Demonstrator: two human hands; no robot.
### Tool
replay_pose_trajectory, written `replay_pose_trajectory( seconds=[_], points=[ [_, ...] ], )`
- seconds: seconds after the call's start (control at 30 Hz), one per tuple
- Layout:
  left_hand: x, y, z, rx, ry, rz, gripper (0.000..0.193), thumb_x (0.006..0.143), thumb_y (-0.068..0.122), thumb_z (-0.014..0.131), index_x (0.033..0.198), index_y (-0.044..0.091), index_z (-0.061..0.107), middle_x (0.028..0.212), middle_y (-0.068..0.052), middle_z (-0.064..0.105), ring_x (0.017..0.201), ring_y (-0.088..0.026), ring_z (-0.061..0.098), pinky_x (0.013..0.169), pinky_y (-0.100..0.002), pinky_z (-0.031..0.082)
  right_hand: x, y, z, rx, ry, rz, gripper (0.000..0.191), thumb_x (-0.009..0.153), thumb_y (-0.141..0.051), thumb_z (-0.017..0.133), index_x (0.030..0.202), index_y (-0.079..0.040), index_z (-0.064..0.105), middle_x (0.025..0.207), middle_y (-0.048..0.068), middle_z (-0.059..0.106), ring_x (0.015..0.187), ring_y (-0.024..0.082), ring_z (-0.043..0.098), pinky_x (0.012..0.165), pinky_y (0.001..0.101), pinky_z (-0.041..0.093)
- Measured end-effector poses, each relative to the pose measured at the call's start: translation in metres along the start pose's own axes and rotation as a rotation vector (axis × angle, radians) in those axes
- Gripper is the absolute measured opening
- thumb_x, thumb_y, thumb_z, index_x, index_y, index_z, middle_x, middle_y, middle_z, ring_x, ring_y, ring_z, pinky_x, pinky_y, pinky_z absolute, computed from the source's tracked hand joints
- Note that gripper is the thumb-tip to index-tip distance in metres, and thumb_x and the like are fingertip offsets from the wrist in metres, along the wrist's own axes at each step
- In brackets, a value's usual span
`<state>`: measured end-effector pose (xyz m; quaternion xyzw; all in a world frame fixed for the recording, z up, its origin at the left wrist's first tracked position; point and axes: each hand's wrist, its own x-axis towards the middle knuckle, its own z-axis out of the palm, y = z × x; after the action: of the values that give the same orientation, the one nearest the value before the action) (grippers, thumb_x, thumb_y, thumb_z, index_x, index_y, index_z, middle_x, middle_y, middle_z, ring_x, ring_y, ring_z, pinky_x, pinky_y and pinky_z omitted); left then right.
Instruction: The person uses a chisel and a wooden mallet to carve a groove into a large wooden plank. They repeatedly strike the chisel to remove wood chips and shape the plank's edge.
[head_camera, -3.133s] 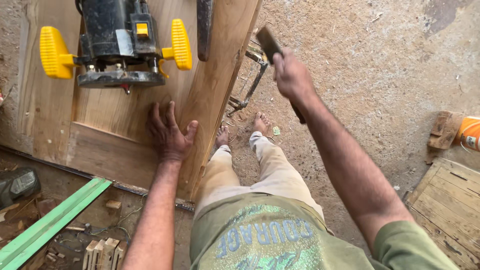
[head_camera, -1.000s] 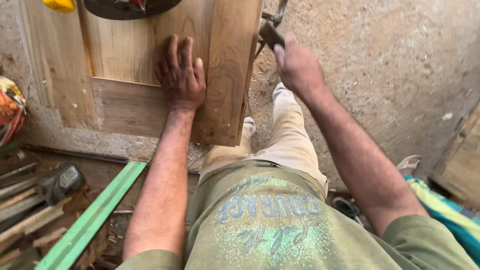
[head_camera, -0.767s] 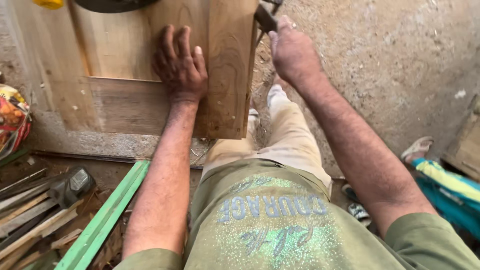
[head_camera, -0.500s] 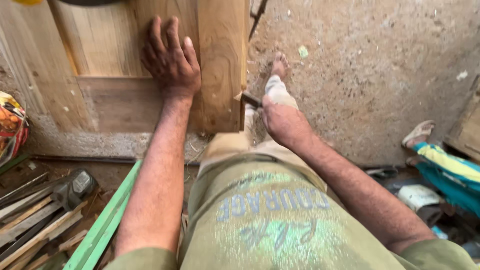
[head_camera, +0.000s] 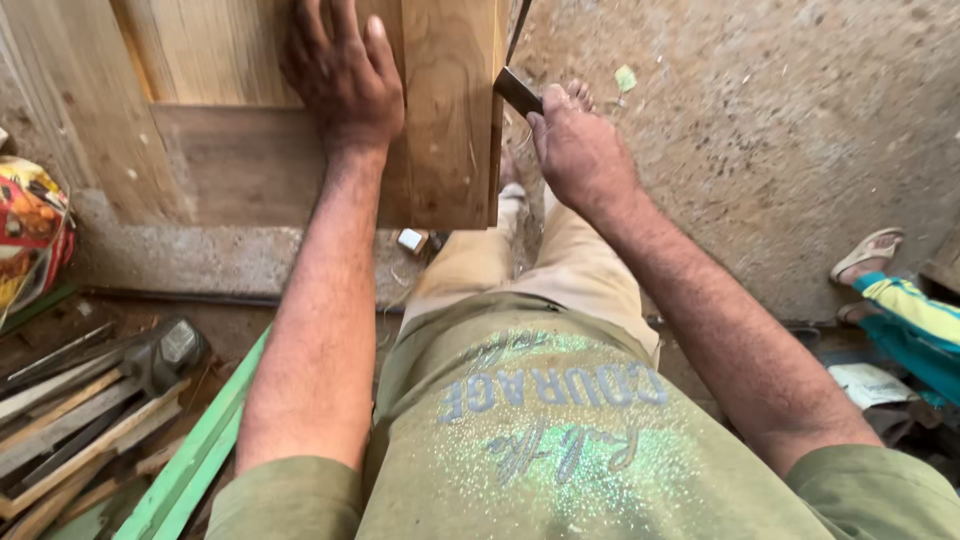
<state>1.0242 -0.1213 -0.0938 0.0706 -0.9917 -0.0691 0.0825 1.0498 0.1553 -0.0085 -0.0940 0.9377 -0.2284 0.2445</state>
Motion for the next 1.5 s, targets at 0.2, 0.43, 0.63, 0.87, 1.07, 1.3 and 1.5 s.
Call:
replay_pose_trajectory(
  seconds=[0.2, 0.43, 0.63, 0.87, 1.07, 1.3, 1.5],
  points=[
    [-0.002, -0.012, 0.019, 0.066, -0.087, -0.017, 0.053, 0.12, 0.047, 0.039, 0.162, 0.016, 0.034, 0.165, -0.019, 0.031, 0.154, -0.037, 0.034, 0.127, -0.059, 0.026, -0.098, -0.015, 0.036, -0.055, -0.378, 0.082, 0.027, 0.11, -0.027, 0.035, 0.116, -0.005, 0.05, 0.073, 0.021, 0.068, 0.064, 0.041, 0.068, 0.055, 0.0567, 0.055],
    [0.003, -0.01, 0.008, 0.033, -0.112, -0.058, 0.045, 0.117, 0.042, 0.046, 0.154, 0.017, 0.046, 0.16, -0.015, 0.04, 0.147, -0.038, 0.041, 0.124, -0.058, 0.031, -0.122, -0.001, 0.031, 0.12, -0.527, 0.154, 0.033, 0.108, -0.036, 0.041, 0.115, -0.005, 0.05, 0.076, 0.021, 0.069, 0.072, 0.043, 0.069, 0.065, 0.0574, 0.057],
    [0.005, 0.0, -0.016, -0.121, 0.002, 0.066, 0.046, 0.115, 0.036, 0.051, 0.156, 0.016, 0.046, 0.163, -0.016, 0.039, 0.15, -0.04, 0.04, 0.122, -0.058, 0.032, -0.122, 0.028, 0.014, 0.09, -0.263, 0.253, 0.035, 0.106, -0.038, 0.046, 0.116, -0.006, 0.052, 0.08, 0.024, 0.071, 0.076, 0.047, 0.069, 0.071, 0.0594, 0.055],
    [-0.08, 0.096, -0.043, -0.449, -0.12, 0.314, 0.069, 0.103, 0.039, 0.06, 0.159, 0.003, 0.04, 0.166, -0.025, 0.03, 0.155, -0.042, 0.027, 0.125, -0.057, 0.019, -0.183, 0.114, 0.049, 0.106, -0.071, 0.46, 0.034, 0.104, -0.037, 0.051, 0.112, -0.004, 0.053, 0.09, 0.031, 0.069, 0.089, 0.055, 0.064, 0.08, 0.0642, 0.05],
    [-0.122, 0.17, -0.041, -0.202, -0.368, 0.734, 0.089, 0.087, 0.042, 0.07, 0.157, -0.004, 0.041, 0.166, -0.029, 0.028, 0.157, -0.04, 0.019, 0.128, -0.051, 0.006, -0.225, 0.183, 0.069, 0.123, -0.12, 0.772, 0.042, 0.103, -0.041, 0.05, 0.123, -0.005, 0.057, 0.107, 0.029, 0.072, 0.105, 0.05, 0.067, 0.093, 0.0583, 0.052],
    [-0.025, 0.159, -0.029, -0.116, -0.322, 0.358, 0.088, 0.081, 0.038, 0.074, 0.152, -0.003, 0.042, 0.16, -0.04, 0.024, 0.152, -0.048, 0.021, 0.123, -0.064, 0.008, -0.258, 0.191, 0.047, 0.222, -0.19, 1.029, 0.045, 0.1, -0.043, 0.056, 0.123, -0.005, 0.061, 0.118, 0.025, 0.073, 0.11, 0.044, 0.071, 0.096, 0.0542, 0.055],
    [-0.036, 0.18, -0.051, -0.093, -0.471, 0.282, 0.077, 0.082, 0.044, 0.075, 0.145, 0.006, 0.051, 0.159, -0.037, 0.025, 0.151, -0.053, 0.017, 0.123, -0.065, 0.008, -0.254, 0.214, 0.047, 0.725, 0.057, 1.273, 0.049, 0.103, -0.042, 0.054, 0.11, 0.004, 0.07, 0.109, 0.026, 0.076, 0.098, 0.036, 0.072, 0.085, 0.0488, 0.053]
  ],
)
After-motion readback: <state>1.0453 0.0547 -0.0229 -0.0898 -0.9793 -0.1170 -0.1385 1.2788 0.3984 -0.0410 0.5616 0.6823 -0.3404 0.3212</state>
